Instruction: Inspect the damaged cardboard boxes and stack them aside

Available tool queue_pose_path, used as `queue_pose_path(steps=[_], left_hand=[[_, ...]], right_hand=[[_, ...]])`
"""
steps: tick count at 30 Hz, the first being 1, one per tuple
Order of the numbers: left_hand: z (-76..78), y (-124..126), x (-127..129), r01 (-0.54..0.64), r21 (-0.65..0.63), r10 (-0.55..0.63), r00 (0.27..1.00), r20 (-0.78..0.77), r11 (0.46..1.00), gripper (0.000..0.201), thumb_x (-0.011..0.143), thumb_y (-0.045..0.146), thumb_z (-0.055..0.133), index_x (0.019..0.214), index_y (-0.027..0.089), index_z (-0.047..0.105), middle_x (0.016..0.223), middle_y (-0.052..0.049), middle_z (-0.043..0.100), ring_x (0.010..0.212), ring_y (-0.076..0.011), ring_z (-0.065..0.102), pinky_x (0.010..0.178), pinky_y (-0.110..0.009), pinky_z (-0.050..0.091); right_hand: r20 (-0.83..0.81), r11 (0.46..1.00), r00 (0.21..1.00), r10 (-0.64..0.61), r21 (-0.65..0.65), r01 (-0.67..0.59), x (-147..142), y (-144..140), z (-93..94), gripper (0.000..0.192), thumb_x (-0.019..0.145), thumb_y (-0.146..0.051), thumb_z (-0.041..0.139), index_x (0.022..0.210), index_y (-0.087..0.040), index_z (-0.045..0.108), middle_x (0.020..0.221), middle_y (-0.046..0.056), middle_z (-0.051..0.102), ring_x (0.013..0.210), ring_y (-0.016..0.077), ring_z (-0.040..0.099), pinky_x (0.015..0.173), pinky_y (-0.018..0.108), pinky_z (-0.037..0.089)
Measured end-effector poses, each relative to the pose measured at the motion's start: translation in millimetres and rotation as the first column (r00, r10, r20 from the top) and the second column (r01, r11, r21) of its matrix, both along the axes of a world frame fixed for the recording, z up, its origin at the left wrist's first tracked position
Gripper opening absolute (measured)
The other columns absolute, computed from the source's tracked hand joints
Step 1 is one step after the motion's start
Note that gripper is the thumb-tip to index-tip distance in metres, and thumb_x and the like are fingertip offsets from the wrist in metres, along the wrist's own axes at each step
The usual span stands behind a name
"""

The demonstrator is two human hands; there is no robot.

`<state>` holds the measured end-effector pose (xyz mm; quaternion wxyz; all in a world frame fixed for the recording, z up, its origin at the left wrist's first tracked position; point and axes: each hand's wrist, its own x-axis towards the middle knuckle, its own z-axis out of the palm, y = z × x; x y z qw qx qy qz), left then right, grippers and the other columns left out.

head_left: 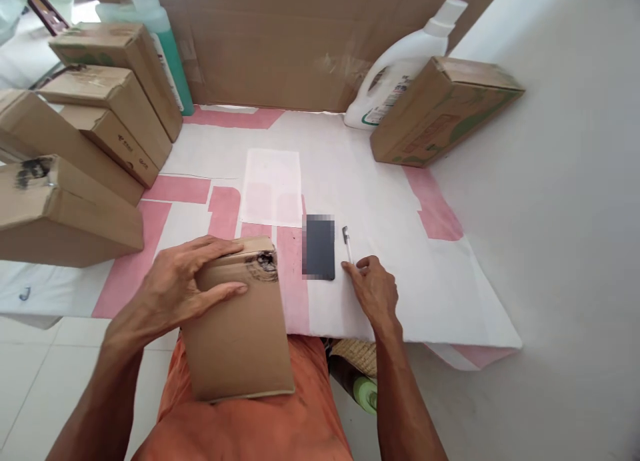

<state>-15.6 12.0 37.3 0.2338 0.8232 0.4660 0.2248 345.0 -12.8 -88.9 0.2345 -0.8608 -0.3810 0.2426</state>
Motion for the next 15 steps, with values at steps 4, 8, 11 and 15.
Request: queue_pose_path(steps=[4,8,11,15], left_hand=[[-3.3,-5,6,-0.045,-0.008,0.045,0.999,0.010,0.999,0.045,0.091,0.052,0.082,0.127,0.024,0.079,0.127,-0.006,0.082,0.109,-0.0270,0.080,0.094,-0.037,0.063],[-4.7,-6,8,-0.041,0.009,0.041,0.999,-0.008,0.999,0.043,0.091,0.050,0.084,0.124,0.023,0.078,0.123,-0.006,0.082,0.104,-0.0259,0.080,0.093,-0.038,0.062],[-4.7,-6,9,-0.036,0.017,0.036,0.999,-0.011,0.999,0.042,0.092,0.050,0.083,0.124,0.023,0.078,0.122,-0.006,0.082,0.103,-0.0251,0.079,0.092,-0.037,0.061],[-4.1,-9,10,-0.038,0.021,0.038,0.999,0.004,0.999,0.041,0.092,0.049,0.083,0.124,0.024,0.077,0.123,-0.007,0.081,0.105,-0.0257,0.079,0.093,-0.038,0.061]], right_hand=[[-0.092,0.997,0.996,-0.001,0.071,0.008,7,5,7.3,0.027,0.074,-0.045,0.074,0.065,-0.028,0.055,0.055,0.004,0.061,0.062,0.0276,0.060,0.069,0.041,0.045],[-0.340,0.933,0.939,0.061,0.353,0.067,-14,0,45.8,0.033,0.080,-0.057,0.071,0.083,-0.028,0.055,0.058,-0.003,0.059,0.051,0.0207,0.056,0.051,0.034,0.042],[-0.590,0.786,0.724,0.358,0.609,0.108,-51,-11,81.9,0.025,0.086,-0.043,0.082,0.088,-0.027,0.063,0.066,-0.002,0.068,0.054,0.0183,0.063,0.048,0.030,0.046],[-0.572,0.691,0.567,0.593,0.723,0.006,-100,-28,102.7,0.006,0.100,-0.032,0.075,0.102,-0.026,0.076,0.076,0.000,0.075,0.063,0.0176,0.071,0.050,0.027,0.052]])
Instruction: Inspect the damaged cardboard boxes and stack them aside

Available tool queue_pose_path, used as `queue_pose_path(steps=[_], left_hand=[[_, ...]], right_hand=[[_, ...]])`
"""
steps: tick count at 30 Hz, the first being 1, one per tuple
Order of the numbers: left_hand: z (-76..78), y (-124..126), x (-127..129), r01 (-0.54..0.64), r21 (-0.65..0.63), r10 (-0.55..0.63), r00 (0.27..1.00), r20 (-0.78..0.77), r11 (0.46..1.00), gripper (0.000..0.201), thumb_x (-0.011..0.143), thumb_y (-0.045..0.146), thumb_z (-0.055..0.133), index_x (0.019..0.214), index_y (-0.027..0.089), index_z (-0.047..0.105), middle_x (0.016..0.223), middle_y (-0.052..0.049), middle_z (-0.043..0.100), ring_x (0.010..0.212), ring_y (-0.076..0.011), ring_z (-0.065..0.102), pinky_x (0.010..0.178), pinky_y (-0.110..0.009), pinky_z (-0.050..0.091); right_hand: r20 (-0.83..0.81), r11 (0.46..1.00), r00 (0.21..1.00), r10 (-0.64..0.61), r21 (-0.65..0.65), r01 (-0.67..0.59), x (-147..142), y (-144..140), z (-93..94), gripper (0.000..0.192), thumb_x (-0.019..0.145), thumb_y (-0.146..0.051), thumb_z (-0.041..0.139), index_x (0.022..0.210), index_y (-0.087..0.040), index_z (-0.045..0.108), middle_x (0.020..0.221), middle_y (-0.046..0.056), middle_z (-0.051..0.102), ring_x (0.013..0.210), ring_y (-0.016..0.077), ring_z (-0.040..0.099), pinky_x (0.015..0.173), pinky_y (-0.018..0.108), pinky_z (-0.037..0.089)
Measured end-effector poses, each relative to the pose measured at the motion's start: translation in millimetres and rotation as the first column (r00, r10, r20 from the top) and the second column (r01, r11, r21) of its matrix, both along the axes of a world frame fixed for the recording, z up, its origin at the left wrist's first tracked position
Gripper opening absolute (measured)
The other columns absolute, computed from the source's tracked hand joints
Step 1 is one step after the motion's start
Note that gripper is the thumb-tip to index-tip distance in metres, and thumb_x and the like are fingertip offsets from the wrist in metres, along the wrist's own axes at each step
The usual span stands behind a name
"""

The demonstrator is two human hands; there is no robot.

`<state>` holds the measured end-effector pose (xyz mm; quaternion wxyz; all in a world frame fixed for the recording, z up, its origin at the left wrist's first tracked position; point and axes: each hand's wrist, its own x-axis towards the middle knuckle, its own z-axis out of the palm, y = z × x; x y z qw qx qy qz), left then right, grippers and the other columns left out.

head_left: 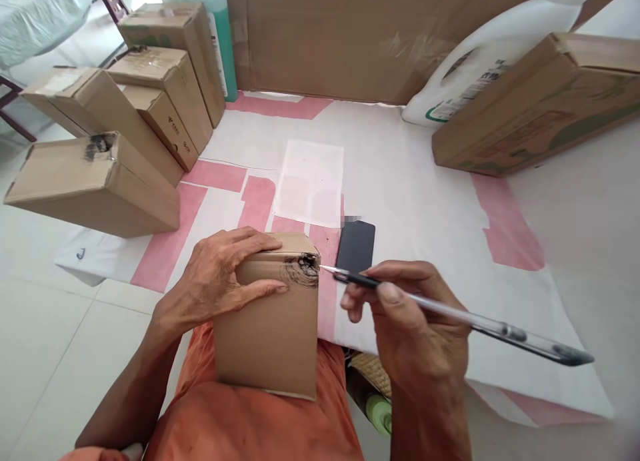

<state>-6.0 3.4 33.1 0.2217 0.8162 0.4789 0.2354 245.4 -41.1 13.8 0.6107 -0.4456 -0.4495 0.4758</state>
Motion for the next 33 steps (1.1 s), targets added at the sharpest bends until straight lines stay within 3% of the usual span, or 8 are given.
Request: queue_pose_path(steps=[4,12,20,25,29,33], left_hand=[[0.0,-3,1,0.002,-0.012,-0.002,1.000,0.009,1.000,0.043,0.091,0.047,0.085,0.127,0.024,0.076,0.125,-0.007,0.081,0.109,-0.0273,0.079,0.097,-0.040,0.060],[-2.4,-4,3,0.007,0.023,-0.006,1.000,-0.002,1.000,0.044,0.091,0.046,0.086,0.127,0.023,0.075,0.125,-0.007,0.081,0.109,-0.0271,0.078,0.094,-0.040,0.059],[-1.6,-4,3,-0.002,0.026,0.002,1.000,-0.014,1.000,0.045,0.090,0.046,0.087,0.125,0.022,0.076,0.121,-0.006,0.081,0.104,-0.0250,0.078,0.091,-0.037,0.057],[-1.1,-3,3,0.007,0.036,-0.007,1.000,-0.007,0.999,0.045,0.090,0.046,0.087,0.125,0.020,0.076,0.119,-0.005,0.081,0.100,-0.0246,0.078,0.089,-0.038,0.057],[-1.0,-2,3,0.011,0.033,-0.011,1.000,-0.003,0.999,0.046,0.091,0.047,0.086,0.125,0.019,0.076,0.120,-0.006,0.081,0.102,-0.0253,0.078,0.090,-0.039,0.058],[-0.8,-2,2,0.012,0.045,-0.012,1.000,-0.009,0.999,0.043,0.091,0.046,0.086,0.124,0.019,0.077,0.120,-0.006,0.081,0.102,-0.0256,0.078,0.089,-0.039,0.058]], right_hand=[[0.125,0.999,0.991,0.051,0.002,-0.051,-19,-8,-5.3,0.010,0.104,-0.031,0.072,0.109,-0.026,0.079,0.081,0.001,0.075,0.067,0.0167,0.072,0.055,0.027,0.055],[0.402,0.995,0.915,-0.030,0.103,-0.013,-20,-4,-3.2,0.010,0.104,-0.023,0.069,0.106,-0.026,0.079,0.084,0.000,0.074,0.064,0.0150,0.070,0.060,0.028,0.058],[0.391,0.997,0.920,-0.018,0.078,-0.013,-12,-7,-0.5,0.011,0.103,-0.022,0.070,0.099,-0.026,0.079,0.076,-0.002,0.071,0.060,0.0135,0.068,0.053,0.023,0.055],[0.362,0.983,0.915,-0.179,0.026,0.182,-10,-11,7.6,0.015,0.100,-0.027,0.073,0.086,-0.022,0.077,0.071,-0.002,0.069,0.054,0.0124,0.066,0.047,0.022,0.052],[0.381,0.976,0.898,-0.219,0.080,0.204,-7,-4,5.4,0.013,0.099,-0.026,0.075,0.087,-0.021,0.077,0.068,-0.003,0.070,0.052,0.0117,0.065,0.045,0.021,0.047],[0.293,0.953,0.907,-0.301,0.124,0.276,9,20,-4.6,0.017,0.102,-0.036,0.074,0.093,-0.021,0.074,0.070,-0.002,0.071,0.057,0.0140,0.068,0.052,0.025,0.051]])
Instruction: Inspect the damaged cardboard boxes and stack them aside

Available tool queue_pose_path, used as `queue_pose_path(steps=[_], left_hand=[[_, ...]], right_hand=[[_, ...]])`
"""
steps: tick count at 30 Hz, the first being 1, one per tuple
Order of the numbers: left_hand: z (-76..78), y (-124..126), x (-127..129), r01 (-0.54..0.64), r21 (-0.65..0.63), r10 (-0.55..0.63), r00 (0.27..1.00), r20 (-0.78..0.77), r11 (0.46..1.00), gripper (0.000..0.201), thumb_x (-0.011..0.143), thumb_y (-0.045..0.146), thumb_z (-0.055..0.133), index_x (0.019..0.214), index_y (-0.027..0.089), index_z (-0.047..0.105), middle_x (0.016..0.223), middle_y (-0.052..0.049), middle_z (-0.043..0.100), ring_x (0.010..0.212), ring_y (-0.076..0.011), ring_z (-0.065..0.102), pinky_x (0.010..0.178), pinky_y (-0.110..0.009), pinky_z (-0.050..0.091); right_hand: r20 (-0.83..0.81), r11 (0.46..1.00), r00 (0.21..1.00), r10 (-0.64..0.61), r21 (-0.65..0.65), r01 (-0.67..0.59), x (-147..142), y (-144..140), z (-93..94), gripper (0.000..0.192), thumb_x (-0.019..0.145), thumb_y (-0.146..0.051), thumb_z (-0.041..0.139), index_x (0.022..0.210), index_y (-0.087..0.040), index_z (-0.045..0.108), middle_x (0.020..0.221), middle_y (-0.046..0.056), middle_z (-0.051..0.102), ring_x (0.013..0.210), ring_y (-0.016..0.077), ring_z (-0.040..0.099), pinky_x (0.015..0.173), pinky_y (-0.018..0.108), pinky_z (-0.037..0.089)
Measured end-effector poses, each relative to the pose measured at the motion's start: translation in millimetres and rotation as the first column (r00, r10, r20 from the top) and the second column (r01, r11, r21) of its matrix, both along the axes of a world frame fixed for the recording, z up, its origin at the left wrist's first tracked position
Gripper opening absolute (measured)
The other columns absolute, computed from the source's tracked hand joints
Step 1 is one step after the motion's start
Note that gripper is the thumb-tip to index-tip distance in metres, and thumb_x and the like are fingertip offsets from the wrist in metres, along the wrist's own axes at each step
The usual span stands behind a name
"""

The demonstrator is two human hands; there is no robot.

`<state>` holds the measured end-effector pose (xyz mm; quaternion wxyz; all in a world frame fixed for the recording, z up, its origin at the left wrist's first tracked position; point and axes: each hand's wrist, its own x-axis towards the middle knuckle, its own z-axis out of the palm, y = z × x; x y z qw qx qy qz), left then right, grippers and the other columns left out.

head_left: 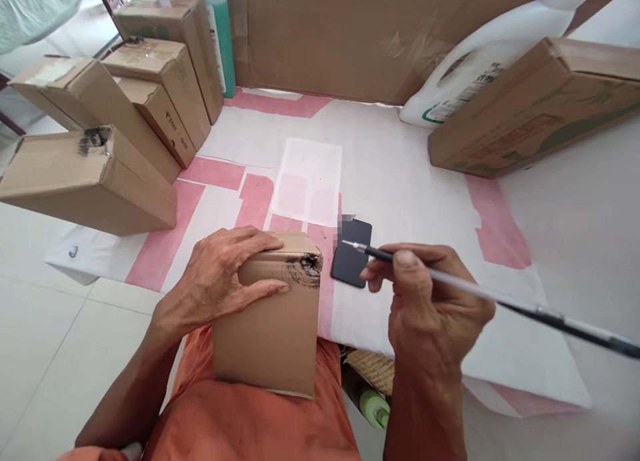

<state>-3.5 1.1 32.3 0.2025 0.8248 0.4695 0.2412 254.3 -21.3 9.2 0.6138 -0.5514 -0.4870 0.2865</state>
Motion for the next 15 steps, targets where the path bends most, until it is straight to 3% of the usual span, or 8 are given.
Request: queue_pose_path(steps=[3,5,7,11,15], left_hand=[[-1.1,0,-1,-0.013,0.009,0.013,1.000,-0.008,1.000,0.041,0.092,0.044,0.085,0.123,0.020,0.077,0.121,-0.006,0.081,0.103,-0.0260,0.079,0.090,-0.038,0.058],[-2.8,0,-2,-0.020,0.015,0.020,1.000,-0.011,1.000,0.041,0.092,0.044,0.085,0.124,0.021,0.077,0.122,-0.007,0.081,0.104,-0.0267,0.079,0.091,-0.039,0.059],[-4.7,1,-4,-0.018,0.022,0.019,1.000,-0.010,1.000,0.042,0.092,0.044,0.085,0.125,0.020,0.077,0.122,-0.007,0.081,0.105,-0.0277,0.079,0.091,-0.039,0.059],[-6.5,2,-6,-0.020,0.025,0.021,1.000,-0.022,0.999,0.043,0.092,0.043,0.084,0.127,0.020,0.077,0.122,-0.007,0.081,0.104,-0.0289,0.079,0.090,-0.042,0.060],[-6.3,1,-9,-0.030,-0.002,0.030,0.999,-0.026,1.000,0.043,0.092,0.042,0.084,0.129,0.021,0.077,0.128,-0.007,0.081,0.108,-0.0293,0.078,0.094,-0.043,0.060]], right_hand=[[0.162,0.976,0.986,0.044,-0.216,-0.008,16,19,-14.5,0.029,0.101,-0.048,0.071,0.089,-0.021,0.069,0.074,0.000,0.073,0.059,0.0156,0.067,0.056,0.027,0.052],[0.305,0.882,0.927,0.219,-0.469,-0.054,19,28,-28.0,0.030,0.103,-0.048,0.067,0.090,-0.021,0.065,0.074,0.000,0.073,0.058,0.0162,0.066,0.055,0.027,0.050],[0.369,0.773,0.849,0.379,-0.630,-0.072,14,35,-43.0,0.025,0.105,-0.043,0.065,0.092,-0.021,0.061,0.071,0.000,0.072,0.057,0.0171,0.066,0.057,0.028,0.048],[0.480,0.714,0.740,0.472,-0.700,0.000,-14,47,-69.0,0.012,0.105,-0.027,0.066,0.097,-0.019,0.061,0.079,0.008,0.076,0.075,0.0254,0.072,0.064,0.030,0.042],[0.557,0.675,0.650,0.518,-0.733,0.090,-33,52,-79.6,0.008,0.107,-0.020,0.059,0.109,-0.015,0.064,0.100,0.019,0.079,0.089,0.0318,0.075,0.066,0.032,0.037]])
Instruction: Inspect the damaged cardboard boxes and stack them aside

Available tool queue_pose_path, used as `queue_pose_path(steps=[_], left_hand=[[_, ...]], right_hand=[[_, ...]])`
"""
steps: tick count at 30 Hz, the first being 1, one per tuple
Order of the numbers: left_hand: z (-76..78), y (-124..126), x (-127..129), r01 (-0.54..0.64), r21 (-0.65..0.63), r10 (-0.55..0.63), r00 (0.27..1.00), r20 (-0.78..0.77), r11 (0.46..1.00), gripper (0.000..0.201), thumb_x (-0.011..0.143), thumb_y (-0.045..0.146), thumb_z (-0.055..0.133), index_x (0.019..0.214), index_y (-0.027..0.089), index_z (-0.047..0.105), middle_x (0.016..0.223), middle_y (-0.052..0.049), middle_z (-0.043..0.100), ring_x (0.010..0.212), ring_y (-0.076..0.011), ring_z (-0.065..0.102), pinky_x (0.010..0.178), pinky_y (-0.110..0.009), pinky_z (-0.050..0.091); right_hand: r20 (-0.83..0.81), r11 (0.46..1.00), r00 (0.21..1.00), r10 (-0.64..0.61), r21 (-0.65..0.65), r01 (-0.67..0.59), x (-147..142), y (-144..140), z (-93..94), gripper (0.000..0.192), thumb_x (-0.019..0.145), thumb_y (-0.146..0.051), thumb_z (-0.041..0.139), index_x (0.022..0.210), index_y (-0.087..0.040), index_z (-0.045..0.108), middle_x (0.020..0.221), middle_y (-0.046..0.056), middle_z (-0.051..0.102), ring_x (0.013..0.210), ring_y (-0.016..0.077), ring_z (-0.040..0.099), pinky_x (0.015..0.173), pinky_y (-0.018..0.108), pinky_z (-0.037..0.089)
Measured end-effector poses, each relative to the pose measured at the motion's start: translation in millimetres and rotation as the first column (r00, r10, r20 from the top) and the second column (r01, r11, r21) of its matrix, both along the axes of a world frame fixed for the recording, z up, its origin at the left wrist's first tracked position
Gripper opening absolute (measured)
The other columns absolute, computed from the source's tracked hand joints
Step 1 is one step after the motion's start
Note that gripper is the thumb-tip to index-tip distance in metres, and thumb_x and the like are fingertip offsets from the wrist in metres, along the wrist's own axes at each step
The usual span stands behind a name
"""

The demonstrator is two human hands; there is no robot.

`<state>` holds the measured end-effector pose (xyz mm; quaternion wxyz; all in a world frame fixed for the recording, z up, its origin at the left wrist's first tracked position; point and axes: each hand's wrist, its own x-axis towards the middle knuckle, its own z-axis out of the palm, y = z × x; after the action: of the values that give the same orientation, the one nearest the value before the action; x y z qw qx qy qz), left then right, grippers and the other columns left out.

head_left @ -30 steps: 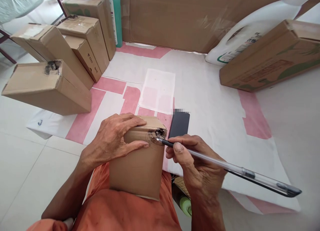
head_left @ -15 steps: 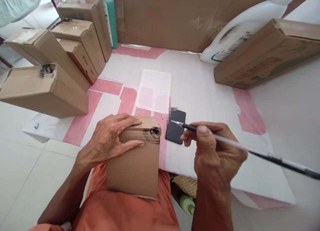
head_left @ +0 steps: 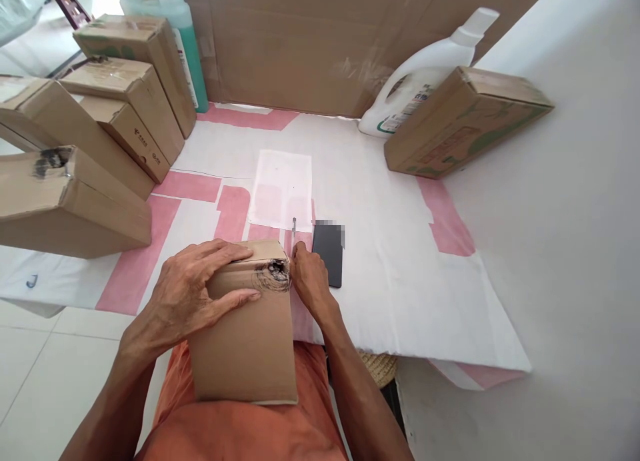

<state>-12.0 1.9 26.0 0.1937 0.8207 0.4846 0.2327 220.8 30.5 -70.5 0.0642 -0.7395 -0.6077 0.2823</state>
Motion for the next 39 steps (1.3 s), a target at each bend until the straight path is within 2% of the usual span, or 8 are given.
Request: queue_pose_path(steps=[7,13,18,21,26,33,35,39], left_hand=[[-1.2,0,1,-0.009,0.008,0.009,1.000,0.009,1.000,0.042,0.093,0.046,0.081,0.128,0.022,0.077,0.127,-0.006,0.081,0.106,-0.0289,0.078,0.093,-0.044,0.059],[-4.2,1,1,-0.021,0.013,0.021,1.000,0.013,1.000,0.042,0.095,0.050,0.079,0.128,0.023,0.077,0.123,-0.005,0.081,0.103,-0.0283,0.078,0.090,-0.042,0.059],[-6.8,0,-2,-0.021,-0.005,0.021,1.000,0.022,1.000,0.042,0.094,0.048,0.080,0.129,0.025,0.076,0.125,-0.005,0.081,0.105,-0.0280,0.078,0.092,-0.041,0.058],[-8.8,-2,-4,-0.027,0.000,0.027,0.999,0.021,1.000,0.041,0.094,0.047,0.080,0.130,0.027,0.075,0.127,-0.004,0.080,0.108,-0.0278,0.077,0.094,-0.041,0.058],[-11.0,-1,-3,-0.042,-0.018,0.042,0.999,0.019,0.999,0.042,0.094,0.048,0.079,0.132,0.030,0.074,0.127,-0.003,0.080,0.110,-0.0276,0.077,0.094,-0.040,0.058],[-8.5,2,-1,-0.039,-0.059,0.041,0.999,0.022,0.997,0.042,0.093,0.047,0.080,0.131,0.029,0.075,0.126,-0.004,0.080,0.110,-0.0278,0.077,0.097,-0.041,0.058],[-7.8,1,-1,-0.043,-0.063,0.045,0.999,0.021,0.997,0.042,0.094,0.047,0.080,0.131,0.028,0.075,0.127,-0.004,0.080,0.111,-0.0282,0.076,0.098,-0.041,0.058],[-6.3,-1,-2,-0.045,-0.044,0.046,0.999,0.028,0.998,0.041,0.093,0.046,0.081,0.130,0.027,0.076,0.124,-0.004,0.080,0.108,-0.0282,0.077,0.094,-0.041,0.059]], right_hand=[[0.114,0.996,0.989,-0.092,0.012,0.091,15,-17,6.0,0.022,0.109,-0.035,0.061,0.119,-0.016,0.064,0.108,0.016,0.078,0.098,0.0319,0.073,0.077,0.035,0.045],[0.157,0.932,0.919,-0.362,0.098,0.350,44,-36,2.1,0.064,0.092,-0.051,0.078,0.131,-0.003,0.060,0.140,0.035,0.059,0.137,0.0503,0.053,0.100,0.052,0.049],[-0.052,0.875,0.875,-0.481,0.039,0.483,62,-25,-12.5,0.064,0.073,-0.053,0.087,0.116,-0.011,0.066,0.124,0.028,0.071,0.117,0.0457,0.067,0.090,0.050,0.054],[-0.288,0.858,0.818,-0.498,-0.027,0.513,68,-25,-17.8,0.044,0.069,-0.051,0.083,0.094,-0.017,0.069,0.097,0.018,0.077,0.094,0.0385,0.072,0.077,0.046,0.056],[-0.692,0.867,0.587,-0.420,-0.116,0.484,66,-51,0.3,0.055,0.073,-0.062,0.078,0.105,-0.017,0.071,0.097,0.011,0.081,0.083,0.0292,0.076,0.069,0.041,0.063],[-0.982,0.846,0.118,-0.147,-0.063,0.530,37,-96,81.7,0.043,0.079,-0.045,0.095,0.114,-0.023,0.081,0.121,0.013,0.083,0.078,0.0233,0.081,0.073,0.039,0.069],[-0.992,0.887,-0.005,-0.124,-0.113,0.448,25,-104,98.6,0.041,0.081,-0.043,0.095,0.115,-0.025,0.083,0.125,0.012,0.082,0.083,0.0250,0.082,0.079,0.042,0.069],[-0.899,0.929,-0.274,-0.341,-0.366,0.046,3,-114,107.7,0.049,0.089,-0.064,0.082,0.105,-0.017,0.086,0.098,0.012,0.083,0.078,0.0231,0.080,0.075,0.033,0.066]])
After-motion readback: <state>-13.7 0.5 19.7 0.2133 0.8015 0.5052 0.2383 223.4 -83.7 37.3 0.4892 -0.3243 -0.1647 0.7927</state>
